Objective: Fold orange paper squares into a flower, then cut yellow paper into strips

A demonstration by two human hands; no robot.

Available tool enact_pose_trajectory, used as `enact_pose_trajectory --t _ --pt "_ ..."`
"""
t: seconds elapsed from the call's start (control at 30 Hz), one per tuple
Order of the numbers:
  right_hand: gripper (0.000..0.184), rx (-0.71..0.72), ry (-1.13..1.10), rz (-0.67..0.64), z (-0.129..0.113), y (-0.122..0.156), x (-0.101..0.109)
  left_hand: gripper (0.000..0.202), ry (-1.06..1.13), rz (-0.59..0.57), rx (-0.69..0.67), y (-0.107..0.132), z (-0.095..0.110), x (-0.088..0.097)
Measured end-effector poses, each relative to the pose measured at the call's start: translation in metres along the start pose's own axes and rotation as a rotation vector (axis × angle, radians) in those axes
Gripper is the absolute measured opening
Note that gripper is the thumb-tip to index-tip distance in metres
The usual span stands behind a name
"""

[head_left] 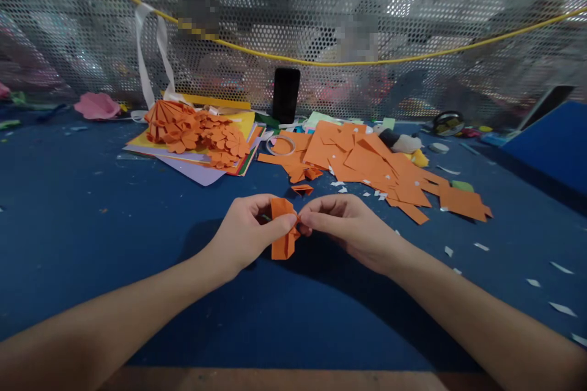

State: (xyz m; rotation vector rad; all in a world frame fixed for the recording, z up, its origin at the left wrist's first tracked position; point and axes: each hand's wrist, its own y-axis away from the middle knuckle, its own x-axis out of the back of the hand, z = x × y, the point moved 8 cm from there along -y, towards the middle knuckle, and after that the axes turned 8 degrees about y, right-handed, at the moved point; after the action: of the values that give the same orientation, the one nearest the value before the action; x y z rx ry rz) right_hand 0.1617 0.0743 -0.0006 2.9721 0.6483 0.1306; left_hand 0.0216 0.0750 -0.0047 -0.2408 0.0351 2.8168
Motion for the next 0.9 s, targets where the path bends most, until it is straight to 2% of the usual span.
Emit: enact_pose_trajectory --t 0.2,0.33,0.67,0.9 --pt "0.018 -0.065 -0.104 -0.064 0.003 0.002 -0.006 0.010 0.103 -0.051 0.011 0.000 -0.001 -0.005" --pt "0.019 -0.103 -0.134 -0.080 0.007 0.001 -0.008 0.011 0.075 -0.054 -0.004 0.000 0.001 -0.005" --pt "0.015 -0.034 -0.051 -0.039 0.004 -0.002 -0.005 0.006 -0.068 -0.010 -0.058 0.002 0.007 -0.002" --pt "0.018 -0.014 0.001 -0.008 0.003 -0.002 0.001 0.022 -0.113 0.031 -0.080 0.001 0.004 0.005"
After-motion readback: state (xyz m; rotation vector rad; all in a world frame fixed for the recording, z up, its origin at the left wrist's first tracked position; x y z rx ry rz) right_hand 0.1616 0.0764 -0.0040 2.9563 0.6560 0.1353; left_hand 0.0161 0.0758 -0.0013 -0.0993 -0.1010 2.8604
